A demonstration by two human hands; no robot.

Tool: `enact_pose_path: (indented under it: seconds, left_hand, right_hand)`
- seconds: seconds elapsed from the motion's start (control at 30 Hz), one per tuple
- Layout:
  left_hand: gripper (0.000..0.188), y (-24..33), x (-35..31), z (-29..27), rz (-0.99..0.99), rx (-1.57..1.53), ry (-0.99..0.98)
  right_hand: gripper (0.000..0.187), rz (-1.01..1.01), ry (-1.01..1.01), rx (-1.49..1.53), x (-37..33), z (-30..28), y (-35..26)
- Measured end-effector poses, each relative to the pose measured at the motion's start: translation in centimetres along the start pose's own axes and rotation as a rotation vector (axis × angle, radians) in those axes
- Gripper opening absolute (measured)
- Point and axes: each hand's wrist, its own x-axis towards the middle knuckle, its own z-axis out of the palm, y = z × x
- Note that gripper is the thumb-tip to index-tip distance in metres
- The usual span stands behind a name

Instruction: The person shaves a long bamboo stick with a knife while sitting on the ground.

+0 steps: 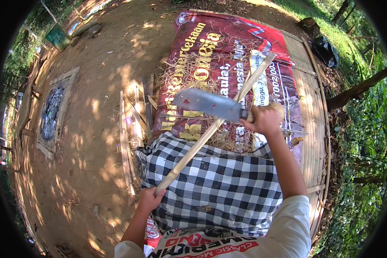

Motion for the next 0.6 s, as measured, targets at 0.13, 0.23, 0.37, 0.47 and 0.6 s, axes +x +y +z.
enact_pose_path:
  seconds: [0.13,0.23,0.37,0.47,0.6]
  left_hand:
    - [0.047,0.2,0.8,-0.2,0.068,0.067,-0.009]
    - [0.048,1.1,1.1,-0.3,0.067,0.068,-0.023]
    - [0.048,-0.2,0.2,0.5,-0.011,-0.026,-0.005]
    - [0.047,0.2,0.2,0.4,-0.003,-0.027,0.031]
    - [0.045,0.6,0.3,0.2,-0.028,-0.014,0.014]
  right_hand:
    - [0.061,0.699,0.05,-0.19,-1.0,-4.8,7.3]
    - [0.054,0.7,0.111,-0.064,-4.5,-3.9,9.0]
    - [0.047,0.5,-0.016,0.178,-4.9,-1.0,1.0]
    - [0.053,0.173,-0.139,0.198,-5.0,0.8,-5.5]
    - [0.056,-0.191,-0.079,0.24,-5.1,1.4,-10.0]
